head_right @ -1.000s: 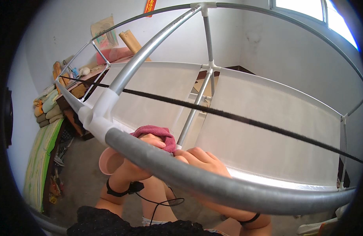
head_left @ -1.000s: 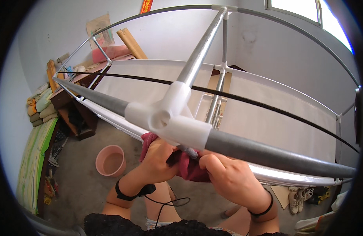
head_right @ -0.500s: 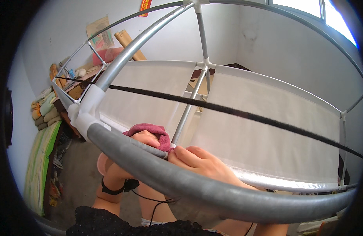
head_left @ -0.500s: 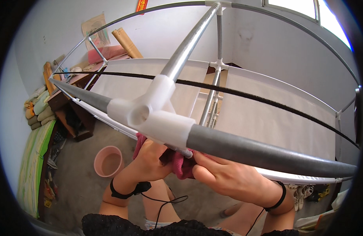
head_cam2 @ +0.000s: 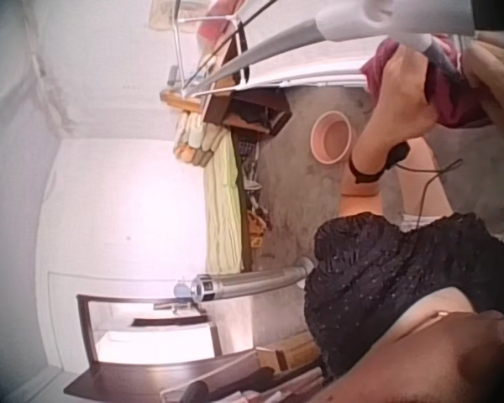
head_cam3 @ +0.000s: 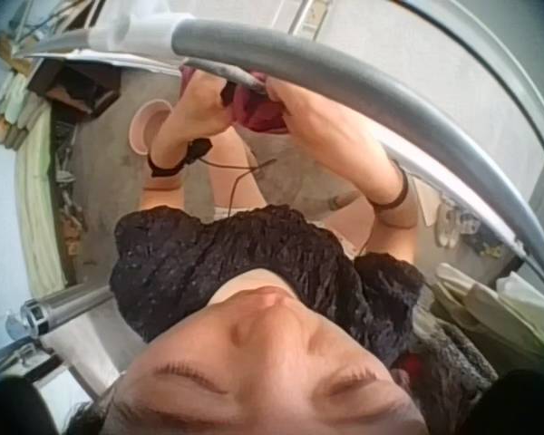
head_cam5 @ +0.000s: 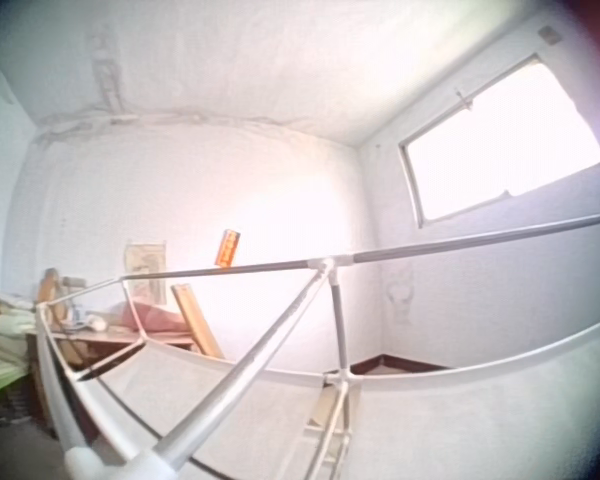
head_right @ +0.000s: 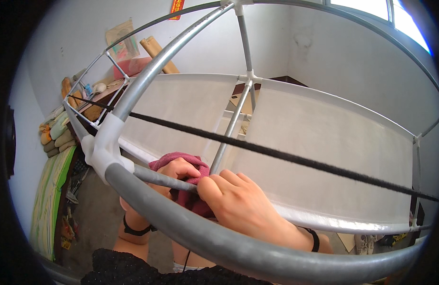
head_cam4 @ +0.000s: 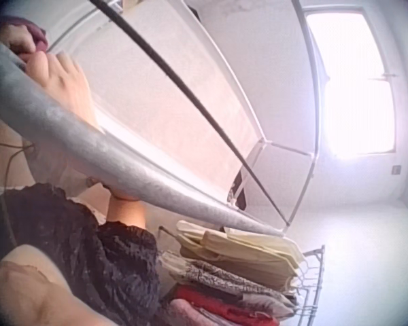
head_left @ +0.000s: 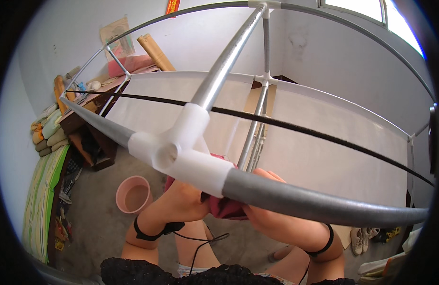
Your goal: Wiping down a white metal and fabric multi-tier shelf unit with a pink cloth.
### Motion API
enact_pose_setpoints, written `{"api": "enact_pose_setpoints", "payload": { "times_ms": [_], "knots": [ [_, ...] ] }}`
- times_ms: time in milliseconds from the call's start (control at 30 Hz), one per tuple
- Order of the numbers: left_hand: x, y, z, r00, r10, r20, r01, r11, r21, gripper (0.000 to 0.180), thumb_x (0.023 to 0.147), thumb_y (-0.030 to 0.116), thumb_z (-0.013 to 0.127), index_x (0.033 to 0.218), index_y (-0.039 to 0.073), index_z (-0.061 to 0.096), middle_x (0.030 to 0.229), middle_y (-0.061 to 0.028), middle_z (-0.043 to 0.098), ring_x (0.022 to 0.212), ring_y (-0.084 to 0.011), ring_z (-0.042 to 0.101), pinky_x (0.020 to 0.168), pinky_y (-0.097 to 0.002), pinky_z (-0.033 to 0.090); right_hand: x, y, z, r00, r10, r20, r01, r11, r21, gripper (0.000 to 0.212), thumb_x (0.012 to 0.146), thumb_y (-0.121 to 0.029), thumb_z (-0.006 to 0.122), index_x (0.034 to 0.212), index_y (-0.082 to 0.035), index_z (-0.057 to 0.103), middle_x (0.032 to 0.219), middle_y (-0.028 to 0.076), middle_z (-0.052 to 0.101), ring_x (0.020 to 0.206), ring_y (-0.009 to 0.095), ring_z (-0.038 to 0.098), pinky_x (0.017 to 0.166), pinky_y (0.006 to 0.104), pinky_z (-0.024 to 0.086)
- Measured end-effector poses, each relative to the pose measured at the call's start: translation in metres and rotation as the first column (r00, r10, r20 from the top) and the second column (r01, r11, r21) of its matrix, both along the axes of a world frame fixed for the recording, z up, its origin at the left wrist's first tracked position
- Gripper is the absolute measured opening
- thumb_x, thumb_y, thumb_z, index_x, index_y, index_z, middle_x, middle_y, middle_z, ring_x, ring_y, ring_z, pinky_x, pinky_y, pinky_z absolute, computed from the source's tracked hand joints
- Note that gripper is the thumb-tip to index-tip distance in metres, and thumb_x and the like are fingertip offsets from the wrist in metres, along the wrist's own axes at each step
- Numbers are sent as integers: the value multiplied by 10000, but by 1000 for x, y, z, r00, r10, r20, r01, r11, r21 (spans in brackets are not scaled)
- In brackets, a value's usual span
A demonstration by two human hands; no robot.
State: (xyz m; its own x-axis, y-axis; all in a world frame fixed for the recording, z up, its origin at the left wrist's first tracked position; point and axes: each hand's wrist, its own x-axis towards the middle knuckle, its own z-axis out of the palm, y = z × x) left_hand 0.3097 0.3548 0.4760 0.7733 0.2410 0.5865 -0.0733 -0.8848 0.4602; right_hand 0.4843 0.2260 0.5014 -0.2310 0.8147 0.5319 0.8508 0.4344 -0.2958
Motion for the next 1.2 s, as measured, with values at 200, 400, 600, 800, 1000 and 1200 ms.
{"api": "enact_pose_setpoints", "payload": {
  "times_ms": [200,400,600,800,1000,1200],
  "knots": [
    [-6,-2,-11,999,52,-3,-52,996,-71,328,836,15,699,1142,38,585,1071,-95,638,1019,-216,623,902,-324,505,0,-6,-28,972,-213,-97,227,959,172,225,697,-38,711,838,-78,540,756,42,568,779,230,581,691,346,475],
    [-6,3,-28,987,63,145,-43,990,-136,377,786,126,829,1087,34,620,996,-110,669,915,-241,647,846,-347,521,-12,4,-31,991,-124,-52,134,925,354,236,669,-113,719,839,-56,565,746,52,580,774,226,607,681,342,478],
    [-9,9,-25,989,-12,150,33,989,-144,412,779,198,847,1095,47,631,1054,-93,672,970,-243,641,866,-350,518,-29,-4,-26,956,-245,-163,277,937,213,282,623,42,722,814,-74,550,702,66,560,580,283,566,545,389,454],
    [-6,21,-20,981,-122,149,130,991,-45,301,868,186,767,1092,47,621,1033,-85,655,958,-234,636,853,-343,512,-34,0,-16,981,-176,-87,190,962,194,248,640,-87,653,751,-55,434,686,90,450,638,248,463,617,360,379],
    [-1,6,-8,973,-119,197,166,956,-243,172,951,180,654,1044,38,630,987,-81,634,905,-231,621,835,-338,505,-26,15,-37,983,-176,-59,186,925,332,261,611,-128,642,747,-71,427,659,74,361,611,229,403,597,381,338],
    [1,20,-22,977,-89,194,105,992,-75,253,961,265,629,962,14,656,923,-98,652,891,-237,616,823,-317,487,-34,-17,-41,924,-376,-69,378,874,305,344,579,-37,795,830,-109,572,765,24,566,615,245,554,593,370,432]
  ]
}}
